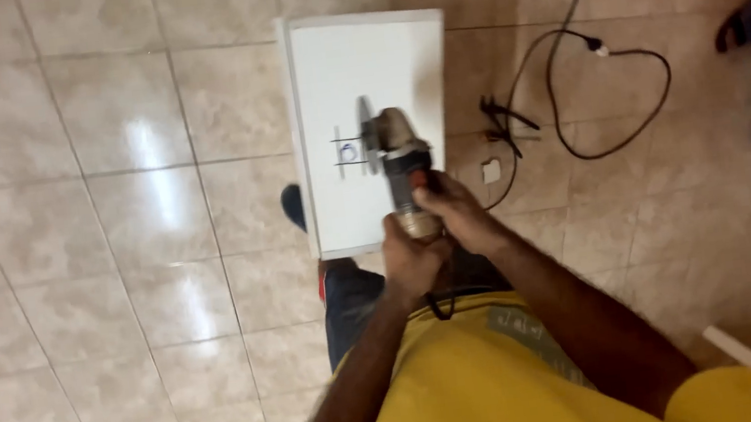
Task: Measure, mark, and cut a hole in a wooden furniture panel using an angle grinder and pliers
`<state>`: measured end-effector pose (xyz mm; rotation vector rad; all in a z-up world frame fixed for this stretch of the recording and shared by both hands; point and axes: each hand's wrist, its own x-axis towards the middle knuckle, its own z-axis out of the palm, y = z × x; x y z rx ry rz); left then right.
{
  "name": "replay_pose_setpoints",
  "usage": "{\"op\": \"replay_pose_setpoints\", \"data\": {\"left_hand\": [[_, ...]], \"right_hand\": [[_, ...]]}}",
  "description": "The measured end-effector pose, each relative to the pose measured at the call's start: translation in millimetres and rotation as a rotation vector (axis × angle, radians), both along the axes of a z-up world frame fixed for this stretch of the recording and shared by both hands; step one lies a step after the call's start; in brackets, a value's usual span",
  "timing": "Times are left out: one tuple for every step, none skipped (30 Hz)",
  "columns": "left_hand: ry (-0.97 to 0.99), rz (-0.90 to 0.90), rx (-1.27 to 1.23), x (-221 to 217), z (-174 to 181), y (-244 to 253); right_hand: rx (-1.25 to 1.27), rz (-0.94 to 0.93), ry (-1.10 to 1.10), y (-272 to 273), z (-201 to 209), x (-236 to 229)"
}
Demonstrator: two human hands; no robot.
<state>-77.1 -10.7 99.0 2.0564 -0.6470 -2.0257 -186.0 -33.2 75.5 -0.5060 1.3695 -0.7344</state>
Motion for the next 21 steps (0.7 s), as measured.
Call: {"op": "replay_pose_setpoints", "data": {"left_hand": [[0.002,-0.024,-0.007,-3,7,9],[0.015,0.093,-0.112,-3,14,16],[0.031,0.209,-0.218,-2,21,23],[0.011,0.211,-0.252,-5,22,31],[0.048,0.339,-0.272,-7,21,39],[0.092,0.459,-0.271,-9,23,54],[0.082,0.454,-0.285,-2,31,48],[0.004,0.465,-0.259,4,43,53],[-0.073,0.476,-0.234,11,55,58],[-0.073,0.477,-0.247,24,53,75],[-0.129,0.639,-0.158,39,52,92],[-0.181,0.796,-0.073,58,47,105],[-0.178,0.795,-0.095,75,42,114],[-0.244,0.806,-0.075,95,35,127],[-0.310,0.818,-0.055,117,26,141],[-0.310,0.813,-0.051,140,3,155],[-0.432,0.788,-0.052,166,-22,169],[-0.554,0.771,-0.059,194,-51,181],[-0.554,0.777,-0.060,216,-82,190],[-0.616,0.770,0.016,240,-112,204],[-0.675,0.764,0.093,264,-145,218]], "right_hand": [[-0.007,-0.024,0.002,3,2,-9],[-0.032,0.041,-0.038,3,3,-16],[-0.059,0.107,-0.077,2,4,-21],[-0.091,0.111,-0.098,2,14,-24],[-0.065,0.230,-0.149,2,23,-26],[-0.020,0.342,-0.192,13,34,-29],[-0.034,0.339,-0.204,20,15,-30],[-0.049,0.416,-0.238,41,0,-33],[-0.065,0.492,-0.273,63,-16,-33],[-0.078,0.494,-0.273,84,-41,-37],[-0.007,0.458,-0.198,103,-66,-38],[0.055,0.417,-0.123,117,-95,-36],[0.033,0.415,-0.124,117,-107,-41],[0.023,0.449,0.041,124,-120,-44],[0.015,0.479,0.208,132,-136,-44],[0.020,0.476,0.209,133,-149,-42],[-0.145,0.465,0.449,135,-165,-38],[-0.321,0.454,0.685,130,-184,-31],[-0.326,0.458,0.684,129,-196,-29],[-0.477,0.472,0.851,127,-211,-23],[-0.634,0.479,1.013,125,-230,-15]]}}
